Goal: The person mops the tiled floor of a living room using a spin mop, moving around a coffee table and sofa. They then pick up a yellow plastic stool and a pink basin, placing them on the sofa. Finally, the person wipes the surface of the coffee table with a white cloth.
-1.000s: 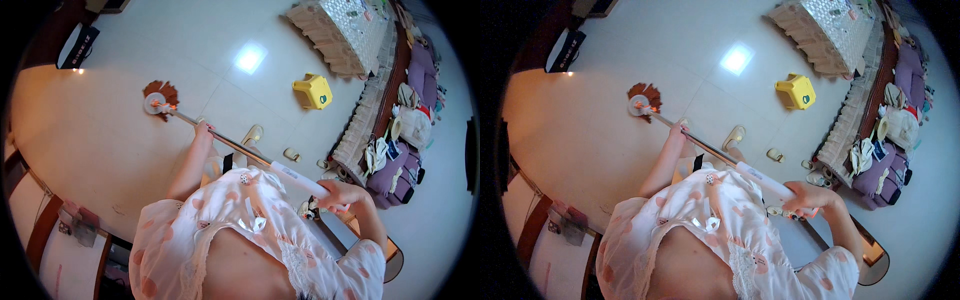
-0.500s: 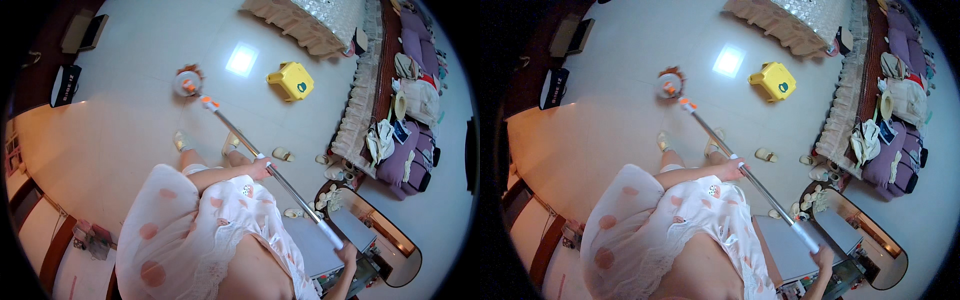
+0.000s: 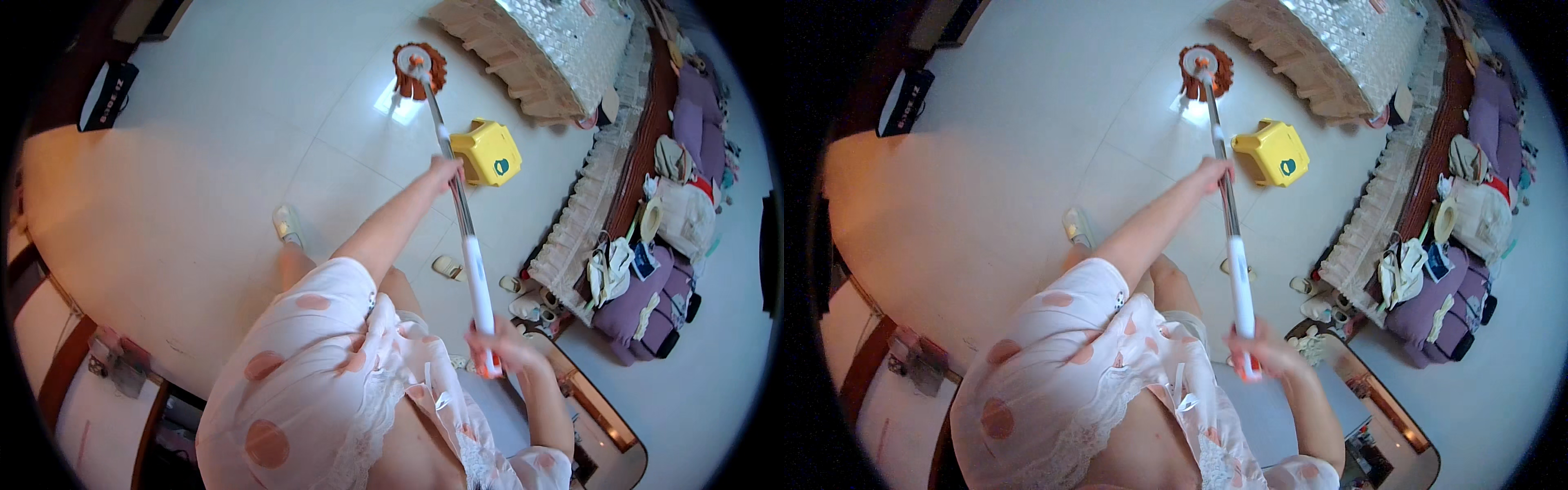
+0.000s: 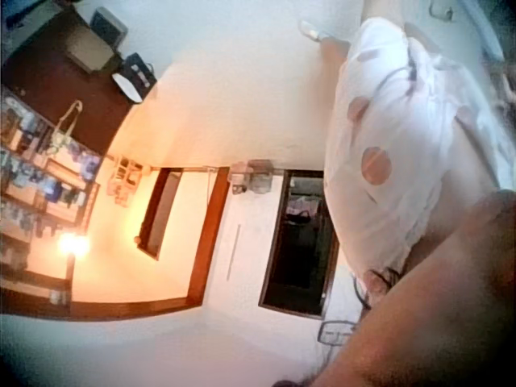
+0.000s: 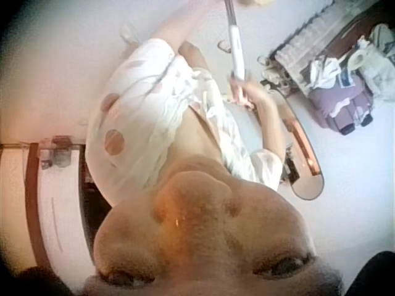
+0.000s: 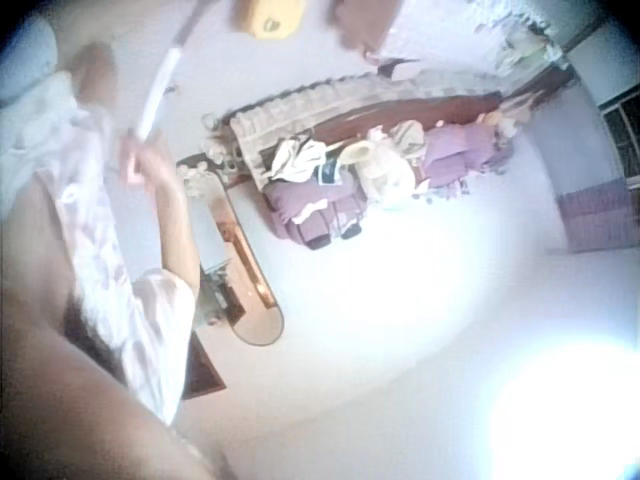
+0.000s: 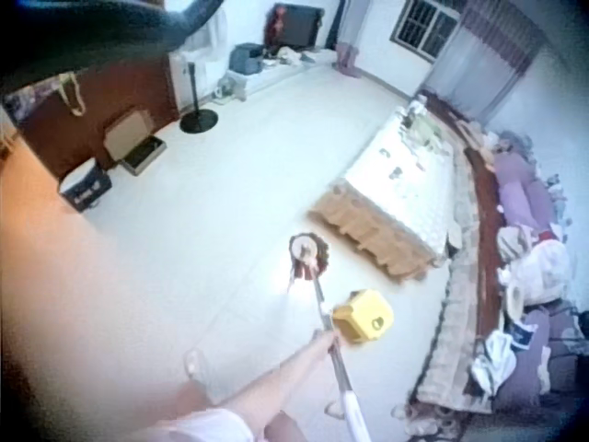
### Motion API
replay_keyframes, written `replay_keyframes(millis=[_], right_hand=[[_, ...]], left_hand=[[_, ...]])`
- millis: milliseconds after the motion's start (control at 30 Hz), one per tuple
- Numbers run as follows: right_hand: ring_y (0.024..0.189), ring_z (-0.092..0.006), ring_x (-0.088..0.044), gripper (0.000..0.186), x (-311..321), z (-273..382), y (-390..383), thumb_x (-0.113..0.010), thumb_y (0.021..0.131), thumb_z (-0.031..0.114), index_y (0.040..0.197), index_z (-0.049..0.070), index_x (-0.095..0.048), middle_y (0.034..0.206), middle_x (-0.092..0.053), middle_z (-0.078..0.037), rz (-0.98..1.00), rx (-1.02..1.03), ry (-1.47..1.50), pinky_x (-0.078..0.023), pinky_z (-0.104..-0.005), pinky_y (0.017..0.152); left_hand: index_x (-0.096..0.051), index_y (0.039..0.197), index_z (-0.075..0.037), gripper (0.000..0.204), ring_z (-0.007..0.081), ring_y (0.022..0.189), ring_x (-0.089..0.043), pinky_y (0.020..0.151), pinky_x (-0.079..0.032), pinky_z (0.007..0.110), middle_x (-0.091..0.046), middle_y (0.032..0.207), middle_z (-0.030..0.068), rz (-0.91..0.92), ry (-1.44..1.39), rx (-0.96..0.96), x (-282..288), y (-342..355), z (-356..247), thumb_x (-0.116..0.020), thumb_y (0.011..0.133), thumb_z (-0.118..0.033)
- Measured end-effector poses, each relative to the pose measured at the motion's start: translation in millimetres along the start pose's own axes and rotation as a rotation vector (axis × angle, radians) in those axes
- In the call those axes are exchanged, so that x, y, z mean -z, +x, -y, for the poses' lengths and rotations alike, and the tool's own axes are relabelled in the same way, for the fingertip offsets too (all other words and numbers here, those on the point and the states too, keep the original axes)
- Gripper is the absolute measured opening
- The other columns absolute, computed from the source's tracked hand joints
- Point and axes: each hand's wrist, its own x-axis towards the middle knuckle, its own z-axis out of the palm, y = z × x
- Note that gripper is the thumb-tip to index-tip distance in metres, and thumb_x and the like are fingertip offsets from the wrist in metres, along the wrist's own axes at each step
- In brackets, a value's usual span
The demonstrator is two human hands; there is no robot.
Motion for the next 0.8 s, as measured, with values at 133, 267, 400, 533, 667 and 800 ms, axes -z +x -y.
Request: replay_keyframes(millis=[133,267,400,533,667,800], right_hand=[[0.042,-0.0134,-0.050,0.022,-51,76,90,-0.063,0.075,0.013,0.076,0.004,-0.043,0.056,-0.048,-0.004,0.039,0.099,-0.066,-0.044,-0.0261,0.041],[0.043,-0.0138,-0.050,0.021,-110,95,137,-0.062,0.075,0.013,0.075,0.002,-0.045,0.055,-0.049,-0.005,0.112,0.121,-0.078,-0.044,-0.0263,0.041],[0.043,-0.0125,-0.049,0.025,-166,87,130,-0.062,0.076,0.012,0.086,0.001,-0.041,0.057,-0.049,-0.004,0.126,0.002,-0.376,-0.041,-0.0263,0.037],[0.044,-0.0119,-0.051,0.035,-205,62,90,-0.061,0.076,0.013,0.097,-0.005,-0.039,0.058,-0.051,-0.006,0.205,-0.118,-0.686,-0.041,-0.0255,0.038],[0.045,-0.0114,-0.051,0.040,-230,50,46,-0.061,0.075,0.016,0.099,-0.005,-0.037,0.059,-0.052,-0.005,0.263,-0.312,-0.849,-0.040,-0.0248,0.037],[0.046,-0.0119,-0.051,0.042,-262,72,56,-0.062,0.073,0.017,0.100,-0.003,-0.037,0.064,-0.053,-0.007,0.408,-0.421,-1.023,-0.041,-0.0253,0.037]], left_hand=[[-0.035,0.095,0.009,0.027,0.0222,0.045,-0.054,0.036,-0.045,0.034,-0.054,0.067,0.0160,-0.171,0.024,-0.194,66,17,-78,-0.052,0.077,-0.003],[-0.017,0.110,0.009,0.049,0.0210,0.050,-0.055,0.041,-0.049,0.032,-0.051,0.071,0.0154,-0.277,0.078,-0.231,147,-21,-124,-0.052,0.076,0.000],[-0.017,0.113,0.011,0.058,0.0223,0.054,-0.058,0.043,-0.052,0.035,-0.052,0.076,0.0182,-0.405,0.232,-0.161,240,-73,-126,-0.055,0.074,-0.007],[-0.022,0.119,0.009,0.063,0.0282,0.059,-0.061,0.042,-0.052,0.037,-0.055,0.086,0.0224,-0.568,0.247,-0.126,332,-126,-90,-0.056,0.073,-0.016],[-0.039,0.110,0.004,0.044,0.0263,0.059,-0.060,0.042,-0.051,0.038,-0.056,0.089,0.0181,-0.662,-0.004,-0.157,407,-199,-1,-0.056,0.073,-0.014],[-0.051,0.083,-0.003,0.008,0.0198,0.056,-0.054,0.041,-0.044,0.032,-0.051,0.065,0.0074,-0.790,-0.495,-0.107,480,-248,82,-0.051,0.075,-0.007]])
